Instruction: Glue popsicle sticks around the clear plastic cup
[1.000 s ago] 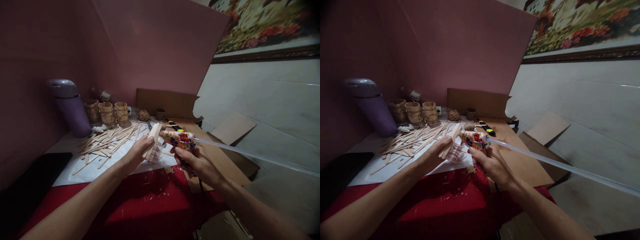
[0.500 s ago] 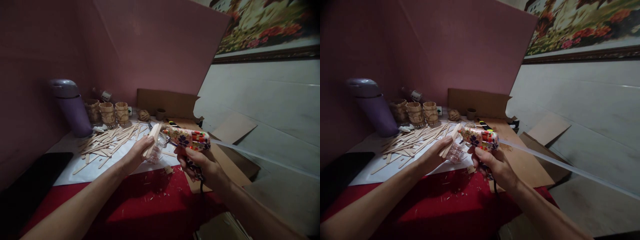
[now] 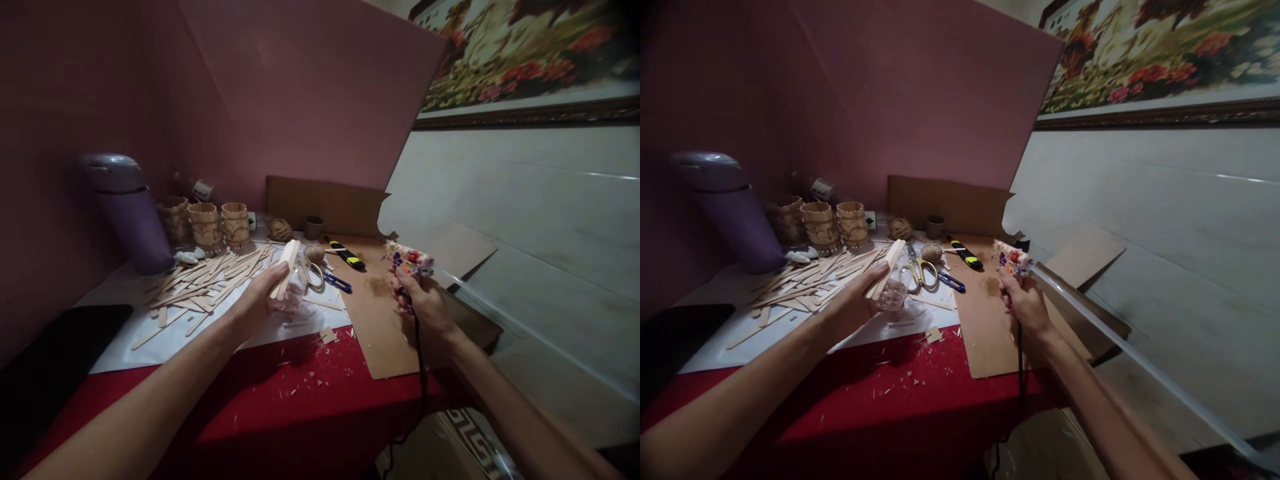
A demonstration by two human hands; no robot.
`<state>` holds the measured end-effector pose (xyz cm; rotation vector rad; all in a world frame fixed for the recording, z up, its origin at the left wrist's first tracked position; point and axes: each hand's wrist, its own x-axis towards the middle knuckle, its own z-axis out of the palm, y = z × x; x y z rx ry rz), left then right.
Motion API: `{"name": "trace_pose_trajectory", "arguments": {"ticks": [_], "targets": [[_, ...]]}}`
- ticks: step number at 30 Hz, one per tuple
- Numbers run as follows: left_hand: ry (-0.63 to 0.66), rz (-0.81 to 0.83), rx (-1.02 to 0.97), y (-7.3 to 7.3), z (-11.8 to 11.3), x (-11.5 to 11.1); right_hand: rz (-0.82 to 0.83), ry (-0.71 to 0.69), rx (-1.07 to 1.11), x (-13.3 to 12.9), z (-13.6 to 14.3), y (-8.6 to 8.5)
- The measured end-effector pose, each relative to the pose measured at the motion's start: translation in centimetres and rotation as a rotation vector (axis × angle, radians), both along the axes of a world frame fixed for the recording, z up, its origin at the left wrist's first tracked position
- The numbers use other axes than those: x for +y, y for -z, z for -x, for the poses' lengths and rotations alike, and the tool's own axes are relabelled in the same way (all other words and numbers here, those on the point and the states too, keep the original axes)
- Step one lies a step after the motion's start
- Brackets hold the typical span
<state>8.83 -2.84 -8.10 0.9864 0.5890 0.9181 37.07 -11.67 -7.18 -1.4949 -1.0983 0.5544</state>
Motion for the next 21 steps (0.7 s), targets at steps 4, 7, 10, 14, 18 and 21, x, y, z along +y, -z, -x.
{"name": "trace_pose_trajectory", "arguments": {"ticks": [4, 7, 10, 14, 18, 21], "targets": [[-0.134, 0.006, -0.022, -0.9, 0.6, 0.5, 0.310, 0.054, -0.627, 0.3, -3.9, 2.2], [-0.225, 0.012, -0.041, -1.4, 1.2, 1.0, 0.411, 0.068, -0.840, 0.3, -4.5, 3.1], [-0.330, -0.009, -0.096, -1.9, 1.9, 1.8, 0.457, 0.026, -1.024, 0.4, -4.1, 3.2], [-0.495, -0.125, -0.281, -2.9, 3.2, 3.0, 0.449, -0.004, -1.286, 0.3, -3.0, 1.5], [-0.651, -0.263, -0.444, -4.0, 4.2, 3.8, 0.105, -0.022, -1.348, 1.1, 1.0, -1.6], [-0.759, -0.314, -0.455, -4.2, 4.6, 4.4, -0.039, -0.198, -1.272, 3.5, 6.2, -3.3]]}}
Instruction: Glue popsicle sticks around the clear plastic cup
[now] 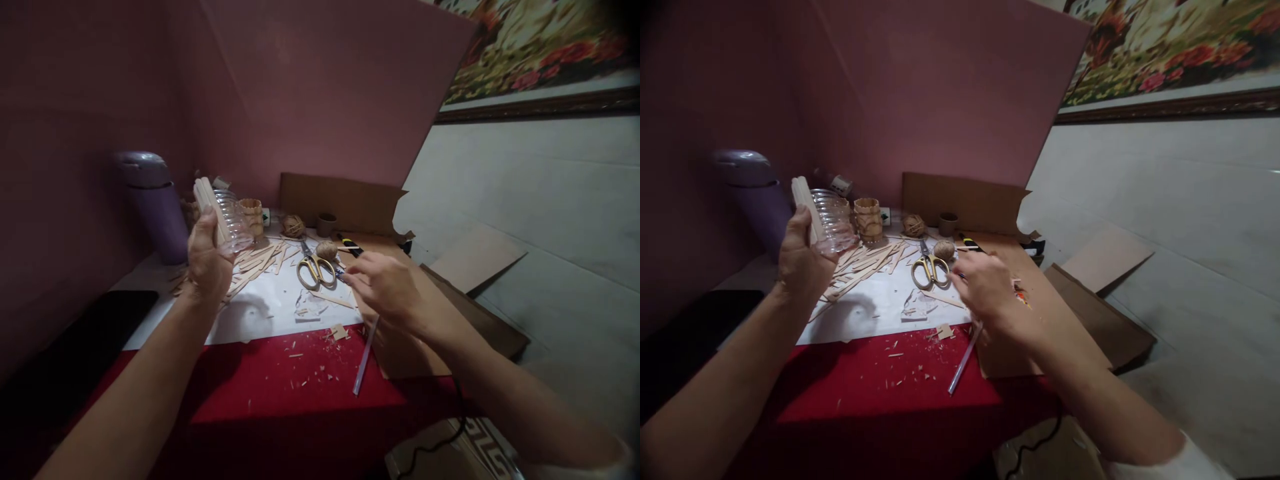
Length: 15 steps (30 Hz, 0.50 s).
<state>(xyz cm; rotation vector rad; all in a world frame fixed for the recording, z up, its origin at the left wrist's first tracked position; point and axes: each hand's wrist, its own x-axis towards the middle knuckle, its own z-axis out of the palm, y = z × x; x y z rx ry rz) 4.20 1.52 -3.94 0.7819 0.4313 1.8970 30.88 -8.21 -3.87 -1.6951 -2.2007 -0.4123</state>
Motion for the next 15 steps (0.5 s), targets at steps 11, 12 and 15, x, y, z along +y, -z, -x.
{"name": "trace_pose_trajectory", "arguments": {"ticks": [11, 12, 15], "targets": [[0.098, 0.055, 0.014, 1.5, -0.5, 0.4, 0.278, -0.389, -0.393, 12.9, 10.2, 2.6], [0.121, 0.072, 0.013, 1.6, -0.6, 0.5, 0.292, -0.406, -0.419, 13.4, 10.4, 2.9], [0.180, 0.135, 0.030, 1.8, -0.6, 0.5, 0.323, -0.434, -0.464, 14.4, 11.0, 3.4]]}}
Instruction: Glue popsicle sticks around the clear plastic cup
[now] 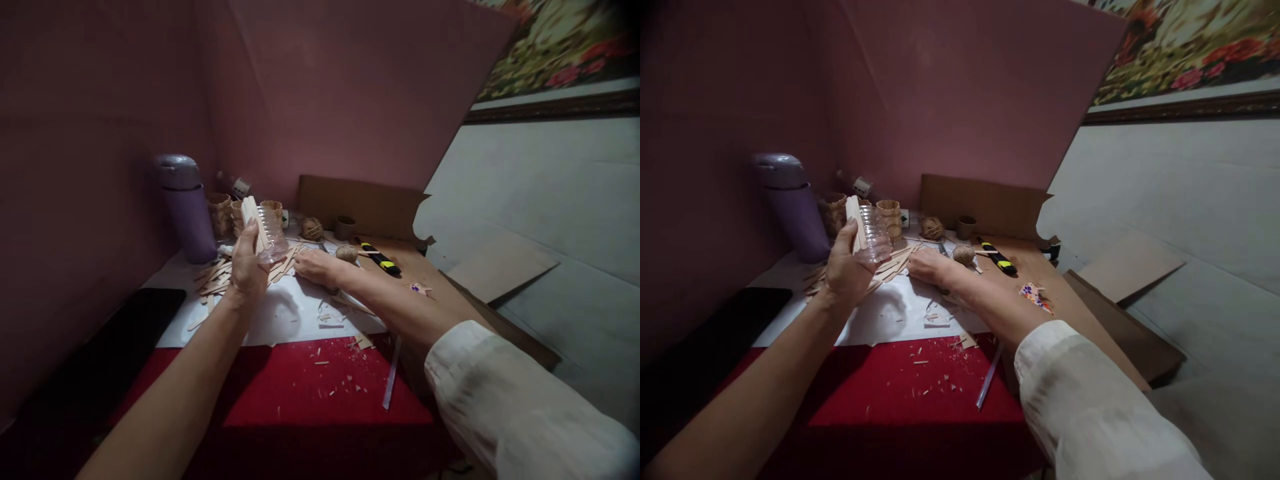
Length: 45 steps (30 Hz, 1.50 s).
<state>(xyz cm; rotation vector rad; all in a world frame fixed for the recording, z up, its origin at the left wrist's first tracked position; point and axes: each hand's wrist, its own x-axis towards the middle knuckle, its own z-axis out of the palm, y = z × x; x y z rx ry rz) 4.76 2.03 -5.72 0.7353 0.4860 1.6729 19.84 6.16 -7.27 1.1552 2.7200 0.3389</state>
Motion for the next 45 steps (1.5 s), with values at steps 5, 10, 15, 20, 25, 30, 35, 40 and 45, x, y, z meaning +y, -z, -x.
{"name": "trace_pose_trajectory", "arguments": {"ticks": [5, 10, 15, 20, 25, 30, 35, 40, 45], "targets": [[0.018, 0.115, -0.009, -0.6, 0.2, -0.5, -0.008, -0.024, 0.063, -0.2, -0.8, -0.9], [0.099, 0.135, 0.066, -1.1, -0.3, -1.8, -0.203, 0.110, 0.401, -3.2, -4.3, -2.4], [0.288, 0.125, 0.171, -0.2, -1.7, -3.2, 0.097, 0.114, 1.748, -8.7, -5.7, -4.3], [0.459, 0.109, 0.235, 1.4, -3.0, -4.1, 0.385, 0.143, 1.954, -11.1, -4.9, -4.0], [0.517, 0.119, 0.303, 2.0, -3.6, -4.5, 0.451, 0.187, 2.066, -10.1, -5.3, -2.0], [0.598, 0.124, 0.335, 2.4, -4.2, -4.8, 0.420, 0.276, 2.116, -9.6, -5.9, -1.3], [0.667, 0.107, 0.337, 2.8, -4.5, -5.0, 0.489, 0.364, 2.132, -9.3, -6.0, -1.0], [0.658, 0.088, 0.335, 2.8, -4.7, -5.2, 0.493, 0.410, 2.154, -9.3, -6.0, -0.9], [0.679, 0.132, 0.330, 2.9, -4.8, -5.3, 0.460, 0.459, 2.164, -9.1, -6.2, -0.7]]}}
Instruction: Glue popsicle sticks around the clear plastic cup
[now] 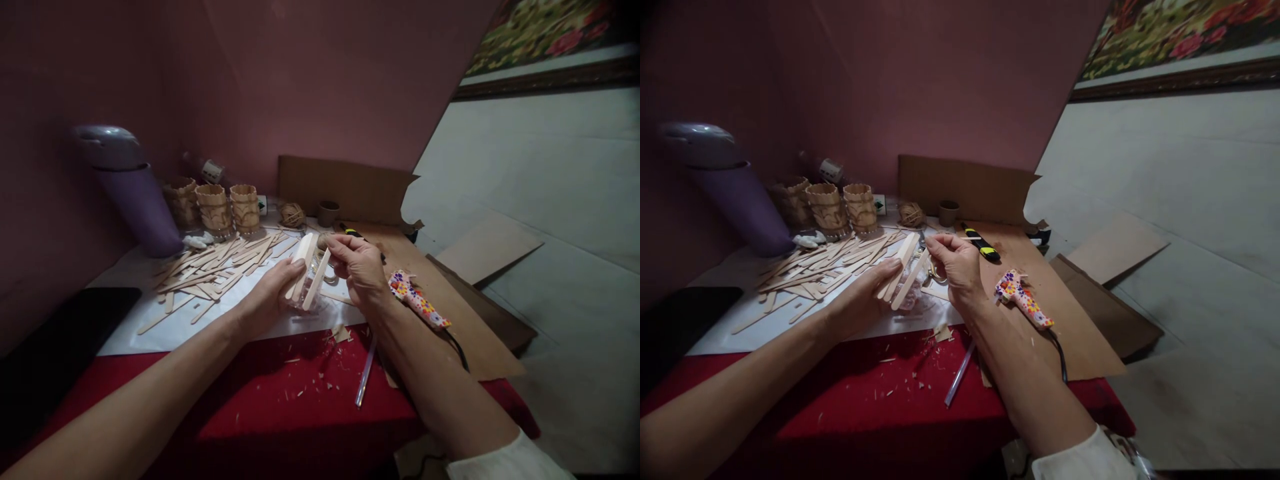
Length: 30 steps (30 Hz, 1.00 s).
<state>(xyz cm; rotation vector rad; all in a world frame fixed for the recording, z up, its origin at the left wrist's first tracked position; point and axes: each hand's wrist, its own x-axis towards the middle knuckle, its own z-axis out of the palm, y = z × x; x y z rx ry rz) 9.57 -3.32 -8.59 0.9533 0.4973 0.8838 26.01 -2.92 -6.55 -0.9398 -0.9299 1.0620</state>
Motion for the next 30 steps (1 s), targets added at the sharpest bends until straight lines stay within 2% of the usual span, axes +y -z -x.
{"name": "trace_pose_trajectory", "arguments": {"ticks": [14, 24, 30], "targets": [[0.013, 0.003, 0.042, 0.41, -0.13, 0.17, 0.008, 0.007, 0.014, 0.07, -0.03, -0.05], [-0.018, 0.016, 0.096, 0.18, -0.21, -0.23, -0.026, 0.008, -0.025, 0.30, -0.20, 0.34], [0.006, -0.009, 0.083, 0.66, -0.28, 0.02, -0.023, 0.021, -0.031, 0.29, 0.02, 0.37]]}}
